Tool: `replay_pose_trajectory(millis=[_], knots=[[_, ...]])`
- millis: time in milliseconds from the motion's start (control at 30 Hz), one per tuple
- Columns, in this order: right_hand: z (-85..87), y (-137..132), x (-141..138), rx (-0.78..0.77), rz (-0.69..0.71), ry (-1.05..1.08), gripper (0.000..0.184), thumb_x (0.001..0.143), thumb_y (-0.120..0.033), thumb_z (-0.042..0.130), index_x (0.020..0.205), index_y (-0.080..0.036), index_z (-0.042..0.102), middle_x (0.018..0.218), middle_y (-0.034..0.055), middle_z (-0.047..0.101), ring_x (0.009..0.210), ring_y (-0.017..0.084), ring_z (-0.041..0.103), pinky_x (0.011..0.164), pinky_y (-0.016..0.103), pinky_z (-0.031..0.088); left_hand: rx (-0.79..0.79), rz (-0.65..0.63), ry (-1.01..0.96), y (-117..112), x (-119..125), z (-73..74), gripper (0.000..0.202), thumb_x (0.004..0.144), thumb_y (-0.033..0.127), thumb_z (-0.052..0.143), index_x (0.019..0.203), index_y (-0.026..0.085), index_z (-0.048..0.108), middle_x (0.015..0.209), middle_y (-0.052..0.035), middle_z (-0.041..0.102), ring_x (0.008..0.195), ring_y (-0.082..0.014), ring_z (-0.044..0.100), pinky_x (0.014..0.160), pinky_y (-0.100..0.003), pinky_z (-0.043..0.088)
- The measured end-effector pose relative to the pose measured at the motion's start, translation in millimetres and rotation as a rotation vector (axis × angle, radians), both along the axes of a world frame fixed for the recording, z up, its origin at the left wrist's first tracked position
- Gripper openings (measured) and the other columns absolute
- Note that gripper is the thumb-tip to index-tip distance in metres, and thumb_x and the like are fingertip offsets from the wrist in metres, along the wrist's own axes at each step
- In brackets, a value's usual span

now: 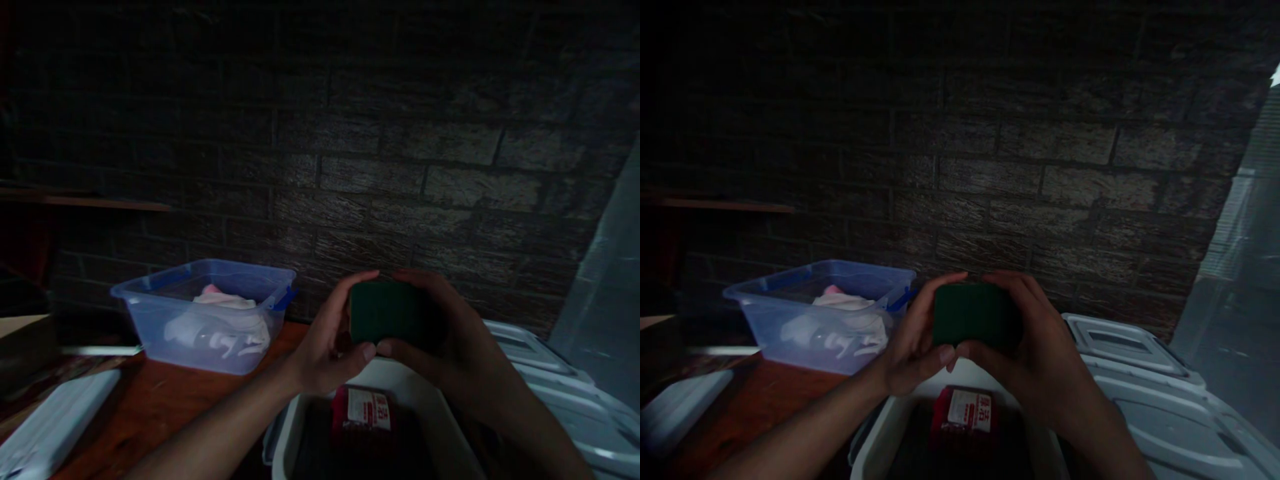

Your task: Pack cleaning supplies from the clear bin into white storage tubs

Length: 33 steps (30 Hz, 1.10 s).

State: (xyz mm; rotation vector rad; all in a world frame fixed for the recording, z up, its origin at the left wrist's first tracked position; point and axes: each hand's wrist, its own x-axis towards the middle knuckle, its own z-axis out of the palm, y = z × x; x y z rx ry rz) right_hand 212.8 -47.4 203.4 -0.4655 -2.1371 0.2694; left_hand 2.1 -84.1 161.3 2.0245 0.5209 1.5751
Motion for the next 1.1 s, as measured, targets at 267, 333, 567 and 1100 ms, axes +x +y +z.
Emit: replay_pose_trajectory(millis=[267, 333, 567, 1100], knots=[[-0.8, 1, 4, 0.0, 0.019, -0.031, 0.065, 0.084, -0.04, 0.08, 0.139, -0.032, 0.048, 0.137, 0.0063, 0.056, 0.125, 0.026, 0.057, 0.104, 0.04, 0.053, -0.113, 0.019, -0.052, -1, 4, -4.1, 0.056, 0.094, 0.038, 0.063, 0.146, 0.035, 0.042, 0.108, -0.0045, 0.055, 0.058, -0.0081, 0.055, 0.049, -0.021, 0.048], [-1.7, 0, 5, -0.01, 0.02, -0.035, 0.063, 0.085, -0.04, 0.079, 0.14, -0.031, 0.048, 0.138, 0.0077, 0.055, 0.125, 0.028, 0.057, 0.103, 0.042, 0.053, -0.153, 0.03, -0.093, -1, 5, -4.2, 0.049, 0.095, 0.04, 0.063, 0.141, 0.035, 0.047, 0.103, -0.0027, 0.055, 0.056, -0.0076, 0.055, 0.047, -0.02, 0.048], [-2.9, 5, 3, 0.111, -0.051, -0.083, 0.06, 0.082, -0.04, 0.08, 0.135, -0.031, 0.053, 0.145, 0.0088, 0.049, 0.132, 0.03, 0.052, 0.109, 0.046, 0.049, -0.268, 0.173, -0.104, 0, 10, 2.8, 0.04, 0.099, 0.05, 0.055, 0.133, 0.029, 0.058, 0.106, -0.0047, 0.063, 0.054, -0.0095, 0.062, 0.041, -0.019, 0.05], [-4.3, -2, -2, 0.142, -0.08, -0.255, 0.066, 0.088, -0.047, 0.074, 0.147, -0.04, 0.047, 0.158, 0.0067, 0.028, 0.145, 0.031, 0.04, 0.11, 0.047, 0.051, -0.368, 0.272, -0.182, 3, 10, 4.9, 0.05, 0.1, 0.06, 0.046, 0.105, 0.016, 0.068, 0.06, 0.0026, 0.055, 0.039, -0.0116, 0.056, 0.029, -0.018, 0.04]])
